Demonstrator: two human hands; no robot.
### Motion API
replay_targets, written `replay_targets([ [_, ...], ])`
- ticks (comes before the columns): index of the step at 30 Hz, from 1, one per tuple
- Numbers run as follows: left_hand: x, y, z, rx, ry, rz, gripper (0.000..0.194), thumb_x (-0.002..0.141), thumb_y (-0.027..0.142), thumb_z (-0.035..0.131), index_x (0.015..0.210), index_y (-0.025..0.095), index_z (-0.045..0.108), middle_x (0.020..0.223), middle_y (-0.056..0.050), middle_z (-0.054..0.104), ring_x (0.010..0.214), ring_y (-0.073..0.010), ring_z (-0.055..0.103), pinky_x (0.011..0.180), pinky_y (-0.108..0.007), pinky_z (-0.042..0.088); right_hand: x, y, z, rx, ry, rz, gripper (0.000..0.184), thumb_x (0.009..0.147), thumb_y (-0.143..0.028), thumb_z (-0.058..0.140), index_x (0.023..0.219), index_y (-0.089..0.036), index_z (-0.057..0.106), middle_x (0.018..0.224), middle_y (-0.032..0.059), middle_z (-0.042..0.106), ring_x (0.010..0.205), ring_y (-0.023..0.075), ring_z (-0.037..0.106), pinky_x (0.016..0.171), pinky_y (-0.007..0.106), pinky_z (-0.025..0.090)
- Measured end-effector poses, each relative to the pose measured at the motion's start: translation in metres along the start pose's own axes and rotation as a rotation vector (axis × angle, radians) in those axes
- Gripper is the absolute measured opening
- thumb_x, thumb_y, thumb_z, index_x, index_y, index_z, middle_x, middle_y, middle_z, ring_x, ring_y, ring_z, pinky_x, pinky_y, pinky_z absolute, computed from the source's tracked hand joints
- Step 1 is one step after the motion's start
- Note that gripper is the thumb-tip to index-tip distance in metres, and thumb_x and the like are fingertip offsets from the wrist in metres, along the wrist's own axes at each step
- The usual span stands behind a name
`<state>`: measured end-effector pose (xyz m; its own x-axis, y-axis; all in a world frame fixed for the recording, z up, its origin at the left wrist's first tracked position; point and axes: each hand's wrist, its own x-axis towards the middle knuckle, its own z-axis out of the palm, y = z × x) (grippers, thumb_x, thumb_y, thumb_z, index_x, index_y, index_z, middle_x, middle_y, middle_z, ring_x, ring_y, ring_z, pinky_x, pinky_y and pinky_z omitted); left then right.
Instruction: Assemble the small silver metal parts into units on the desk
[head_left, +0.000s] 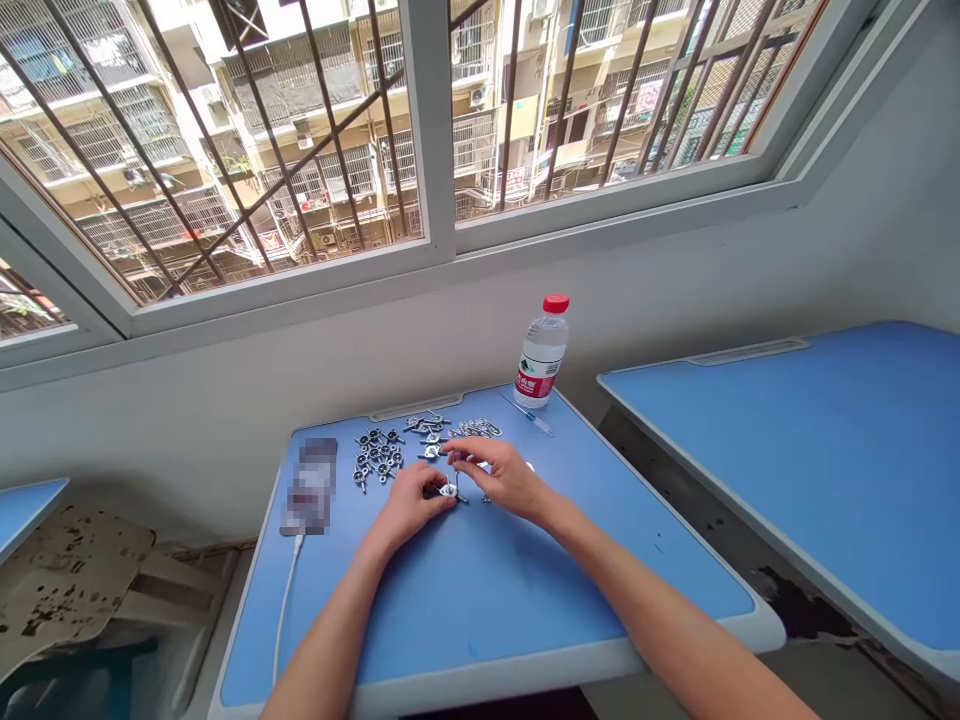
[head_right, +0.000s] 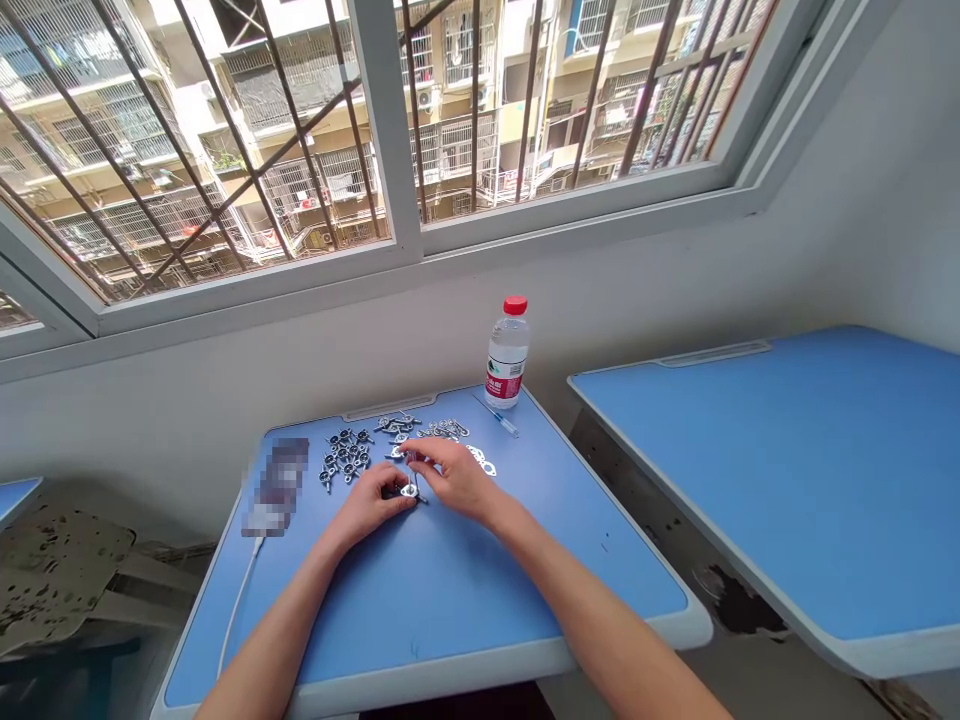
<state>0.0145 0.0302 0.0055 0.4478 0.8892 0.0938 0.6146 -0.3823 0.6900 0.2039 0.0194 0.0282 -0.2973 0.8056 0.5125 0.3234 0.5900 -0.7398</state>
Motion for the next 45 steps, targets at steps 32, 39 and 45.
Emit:
replay_targets([
  [32, -0.0014, 0.0051, 0.0038, 0.001, 0.04, -0.026, 0.008, 0.073, 0.018, 0.069, 0.073, 0.02, 0.062, 0.08, 0.0, 0.06, 0.08, -0.018, 0.054, 0.071, -0.028, 0.039, 0.0034, -0.0078, 0.0041, -0.126, 0.109, 0.05, 0.008, 0.084, -0.019, 0.053, 0.082, -0.021, 0.061, 0.071, 0.0014, 0.062, 0.066, 0.0163, 0.057, 0.064, 0.029, 0.046],
  [39, -0.0011, 0.004, 0.0025, 0.018, 0.028, -0.009, 0.007, 0.075, 0.024, 0.068, 0.074, 0.02, 0.062, 0.08, 0.0, 0.061, 0.081, -0.0189, 0.056, 0.073, -0.029, 0.039, 0.0018, -0.0065, 0.0029, -0.116, 0.093, 0.073, 0.008, 0.085, -0.021, 0.054, 0.088, -0.022, 0.061, 0.075, 0.0015, 0.065, 0.068, 0.016, 0.058, 0.063, 0.028, 0.048],
  [45, -0.0015, 0.0044, 0.0008, 0.01, 0.023, 0.016, 0.004, 0.075, 0.022, 0.067, 0.078, 0.02, 0.064, 0.081, -0.001, 0.062, 0.08, -0.0188, 0.055, 0.072, -0.029, 0.039, -0.0013, -0.0024, 0.003, -0.167, 0.072, 0.003, 0.025, 0.089, -0.02, 0.05, 0.11, -0.023, 0.064, 0.09, 0.0046, 0.07, 0.077, 0.0179, 0.064, 0.073, 0.031, 0.052],
])
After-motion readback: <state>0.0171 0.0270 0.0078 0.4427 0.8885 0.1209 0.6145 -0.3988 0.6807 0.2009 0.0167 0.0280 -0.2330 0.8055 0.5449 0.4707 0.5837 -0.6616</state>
